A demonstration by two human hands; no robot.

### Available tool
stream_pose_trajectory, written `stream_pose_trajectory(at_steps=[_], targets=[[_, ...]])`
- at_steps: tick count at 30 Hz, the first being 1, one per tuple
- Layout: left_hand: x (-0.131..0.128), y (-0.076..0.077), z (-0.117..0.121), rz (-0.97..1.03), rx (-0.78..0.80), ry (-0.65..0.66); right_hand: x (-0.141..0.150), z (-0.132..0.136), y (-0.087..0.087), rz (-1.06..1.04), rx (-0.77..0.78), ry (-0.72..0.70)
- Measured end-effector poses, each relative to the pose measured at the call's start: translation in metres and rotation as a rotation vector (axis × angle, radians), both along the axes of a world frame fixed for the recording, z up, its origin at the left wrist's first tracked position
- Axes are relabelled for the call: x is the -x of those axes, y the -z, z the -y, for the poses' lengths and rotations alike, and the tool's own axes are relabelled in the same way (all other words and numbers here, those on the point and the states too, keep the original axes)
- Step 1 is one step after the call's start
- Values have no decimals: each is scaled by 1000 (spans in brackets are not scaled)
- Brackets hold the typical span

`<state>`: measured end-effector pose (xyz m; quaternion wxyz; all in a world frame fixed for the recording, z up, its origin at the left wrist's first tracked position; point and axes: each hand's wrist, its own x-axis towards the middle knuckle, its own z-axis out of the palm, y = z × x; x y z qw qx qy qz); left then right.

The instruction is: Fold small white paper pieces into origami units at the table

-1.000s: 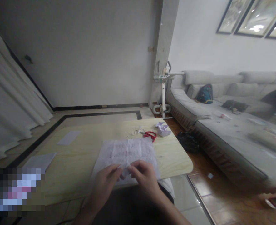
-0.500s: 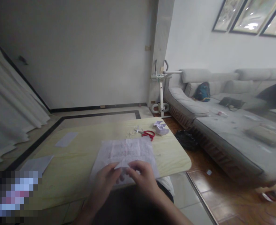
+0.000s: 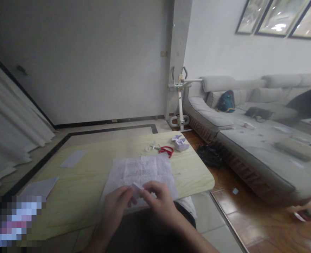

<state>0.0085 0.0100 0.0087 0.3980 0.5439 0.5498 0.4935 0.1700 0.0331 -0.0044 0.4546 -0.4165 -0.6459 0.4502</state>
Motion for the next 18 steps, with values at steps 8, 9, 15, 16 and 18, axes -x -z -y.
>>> stream_pose_trajectory(at_steps=[8, 9, 15, 16, 18], targets=[[-2, 6, 2, 29, 0, 4, -1, 2, -3, -47, 30, -29], [-2, 7, 1, 42, 7, 7, -1, 2, -3, -52, 31, -27], [-1, 14, -2, 74, 52, 41, -2, 2, -6, -54, 47, -39], [-2, 15, -2, 67, 42, 31, -2, 2, -7, -56, 51, -41], [-2, 14, -2, 51, 22, 11, -1, 3, -7, -72, 74, -36]])
